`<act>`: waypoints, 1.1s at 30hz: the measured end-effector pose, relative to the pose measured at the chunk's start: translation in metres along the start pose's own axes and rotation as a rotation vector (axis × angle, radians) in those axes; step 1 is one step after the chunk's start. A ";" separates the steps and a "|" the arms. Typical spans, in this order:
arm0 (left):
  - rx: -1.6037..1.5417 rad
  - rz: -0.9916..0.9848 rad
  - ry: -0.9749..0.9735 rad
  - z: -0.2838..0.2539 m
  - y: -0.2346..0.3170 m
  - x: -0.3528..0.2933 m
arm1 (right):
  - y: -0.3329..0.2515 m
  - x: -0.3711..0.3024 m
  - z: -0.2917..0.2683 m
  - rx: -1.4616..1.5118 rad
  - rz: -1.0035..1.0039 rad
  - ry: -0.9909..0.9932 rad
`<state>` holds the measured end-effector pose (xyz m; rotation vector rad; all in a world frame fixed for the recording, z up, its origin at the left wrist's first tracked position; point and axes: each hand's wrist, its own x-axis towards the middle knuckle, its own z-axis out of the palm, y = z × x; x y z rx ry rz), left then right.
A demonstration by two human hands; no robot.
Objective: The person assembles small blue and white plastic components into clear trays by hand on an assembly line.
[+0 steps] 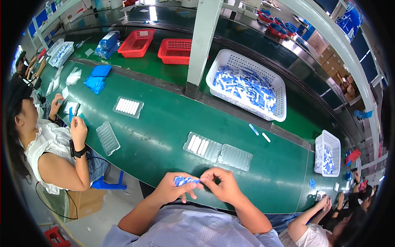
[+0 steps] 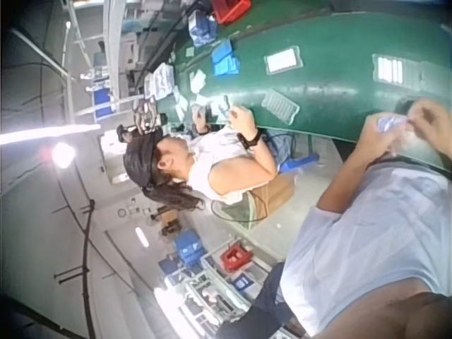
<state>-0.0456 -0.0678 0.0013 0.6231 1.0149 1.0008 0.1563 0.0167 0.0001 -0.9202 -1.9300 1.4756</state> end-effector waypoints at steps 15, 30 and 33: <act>1.091 0.521 0.264 -0.011 0.018 0.046 | 0.008 0.022 -0.038 0.557 0.177 0.357; 1.239 0.427 0.173 -0.015 -0.004 0.066 | 0.058 0.034 -0.075 0.217 0.014 0.344; 1.192 0.489 0.246 -0.017 -0.016 0.058 | 0.043 0.038 -0.084 0.060 -0.003 0.072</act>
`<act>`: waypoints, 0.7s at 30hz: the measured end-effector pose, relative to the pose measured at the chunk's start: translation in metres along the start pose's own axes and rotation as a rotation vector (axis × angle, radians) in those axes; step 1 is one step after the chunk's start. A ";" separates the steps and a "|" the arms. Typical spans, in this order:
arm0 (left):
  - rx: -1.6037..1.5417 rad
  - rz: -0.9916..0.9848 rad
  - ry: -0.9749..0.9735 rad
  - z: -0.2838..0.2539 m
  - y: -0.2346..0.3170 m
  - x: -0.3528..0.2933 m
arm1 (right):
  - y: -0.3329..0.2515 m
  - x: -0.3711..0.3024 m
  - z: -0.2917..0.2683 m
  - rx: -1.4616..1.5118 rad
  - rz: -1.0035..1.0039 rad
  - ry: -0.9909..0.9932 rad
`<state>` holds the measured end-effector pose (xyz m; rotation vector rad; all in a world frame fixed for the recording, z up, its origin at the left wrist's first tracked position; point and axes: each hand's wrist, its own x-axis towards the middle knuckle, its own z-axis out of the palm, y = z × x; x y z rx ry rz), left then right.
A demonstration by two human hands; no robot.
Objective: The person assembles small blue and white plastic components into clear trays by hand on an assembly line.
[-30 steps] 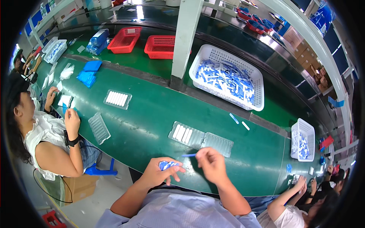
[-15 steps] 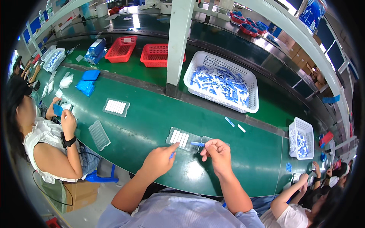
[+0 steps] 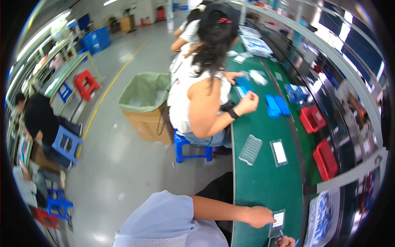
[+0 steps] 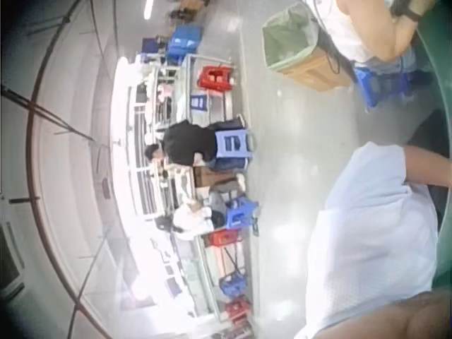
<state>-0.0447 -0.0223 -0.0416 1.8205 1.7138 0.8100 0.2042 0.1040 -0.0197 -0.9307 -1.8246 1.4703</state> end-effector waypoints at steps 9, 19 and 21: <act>-0.184 0.088 0.157 -0.012 -0.009 -0.014 | 0.003 0.069 0.007 -0.530 -0.085 -0.262; -0.412 0.074 0.141 -0.015 -0.017 -0.011 | -0.010 0.064 0.044 -0.670 -0.160 -0.134; -0.416 0.062 0.134 -0.017 -0.017 -0.010 | 0.000 0.069 0.035 -0.656 -0.132 -0.115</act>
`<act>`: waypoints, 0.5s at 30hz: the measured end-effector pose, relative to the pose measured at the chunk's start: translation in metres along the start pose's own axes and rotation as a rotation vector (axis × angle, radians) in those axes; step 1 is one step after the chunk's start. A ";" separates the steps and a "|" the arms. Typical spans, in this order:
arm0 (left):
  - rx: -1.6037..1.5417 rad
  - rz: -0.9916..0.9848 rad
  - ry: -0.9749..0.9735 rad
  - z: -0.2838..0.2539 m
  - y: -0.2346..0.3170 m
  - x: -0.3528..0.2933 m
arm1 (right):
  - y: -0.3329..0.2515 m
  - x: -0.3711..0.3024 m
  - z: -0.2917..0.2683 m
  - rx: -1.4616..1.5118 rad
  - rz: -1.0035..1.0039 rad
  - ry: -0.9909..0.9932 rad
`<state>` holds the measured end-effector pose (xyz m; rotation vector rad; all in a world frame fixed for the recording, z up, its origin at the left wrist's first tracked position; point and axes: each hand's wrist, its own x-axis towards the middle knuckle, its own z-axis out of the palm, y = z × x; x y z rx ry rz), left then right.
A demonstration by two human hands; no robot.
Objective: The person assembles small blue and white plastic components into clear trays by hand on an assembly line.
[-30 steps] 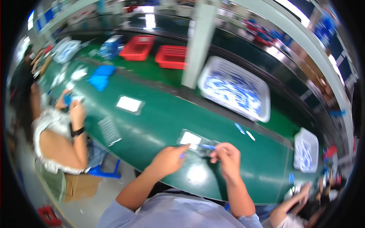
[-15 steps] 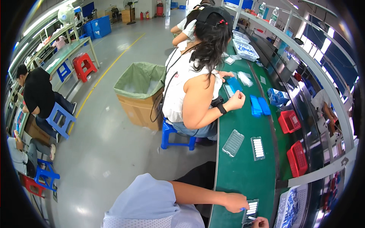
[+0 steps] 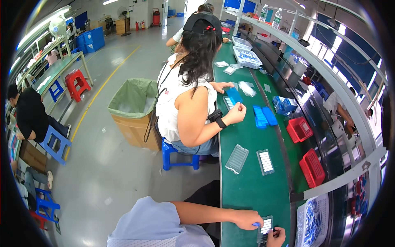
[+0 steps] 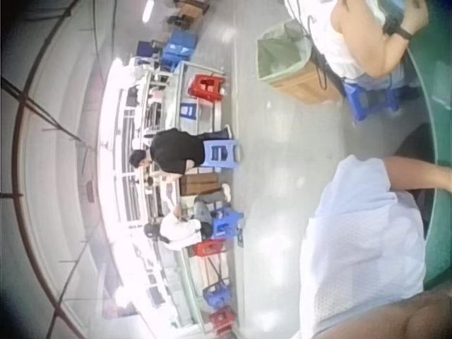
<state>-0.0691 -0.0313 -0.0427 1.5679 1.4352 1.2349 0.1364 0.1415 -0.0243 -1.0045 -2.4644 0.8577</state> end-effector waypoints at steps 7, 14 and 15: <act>0.006 0.007 -0.014 0.002 -0.004 0.000 | -0.004 0.005 -0.009 0.002 -0.063 -0.153; -0.010 0.009 -0.002 0.002 -0.002 0.003 | 0.024 0.005 -0.006 0.082 0.005 -0.156; -0.011 0.008 -0.006 0.001 -0.001 0.003 | 0.022 0.004 -0.005 0.088 -0.030 -0.147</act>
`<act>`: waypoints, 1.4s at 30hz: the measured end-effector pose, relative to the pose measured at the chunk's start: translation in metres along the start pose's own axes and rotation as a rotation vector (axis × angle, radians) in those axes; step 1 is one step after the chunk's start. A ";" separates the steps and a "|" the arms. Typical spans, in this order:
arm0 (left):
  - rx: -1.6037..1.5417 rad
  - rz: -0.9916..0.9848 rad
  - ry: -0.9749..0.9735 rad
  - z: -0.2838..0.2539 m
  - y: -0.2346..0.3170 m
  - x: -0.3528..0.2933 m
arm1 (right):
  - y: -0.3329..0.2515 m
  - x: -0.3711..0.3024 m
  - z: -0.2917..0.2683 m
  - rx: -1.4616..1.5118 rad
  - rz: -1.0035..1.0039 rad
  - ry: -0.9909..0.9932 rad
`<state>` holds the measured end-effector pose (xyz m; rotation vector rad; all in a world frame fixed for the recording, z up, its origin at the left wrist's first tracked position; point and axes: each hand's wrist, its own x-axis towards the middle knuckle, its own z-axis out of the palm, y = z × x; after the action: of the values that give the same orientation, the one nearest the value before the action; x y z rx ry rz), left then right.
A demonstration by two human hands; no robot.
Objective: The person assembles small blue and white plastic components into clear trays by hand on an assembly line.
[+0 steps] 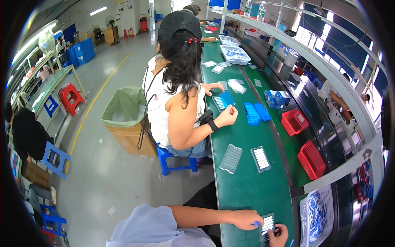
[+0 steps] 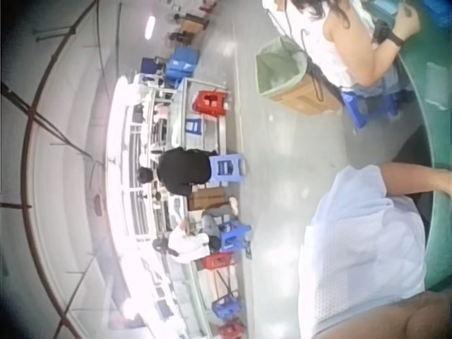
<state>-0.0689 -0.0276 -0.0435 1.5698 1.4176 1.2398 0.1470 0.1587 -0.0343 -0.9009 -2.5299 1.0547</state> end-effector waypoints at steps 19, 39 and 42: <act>-0.046 -0.054 0.007 0.000 0.001 0.001 | -0.017 0.003 0.008 -0.030 -0.103 0.128; -0.096 -0.029 0.019 -0.003 0.002 0.003 | -0.029 0.007 -0.010 -0.019 0.073 -0.037; -0.095 -0.038 0.005 -0.006 0.005 0.004 | -0.028 0.007 -0.010 0.007 0.088 -0.040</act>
<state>-0.0729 -0.0252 -0.0361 1.4703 1.3657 1.2710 0.1336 0.1537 -0.0075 -1.0066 -2.5382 1.1182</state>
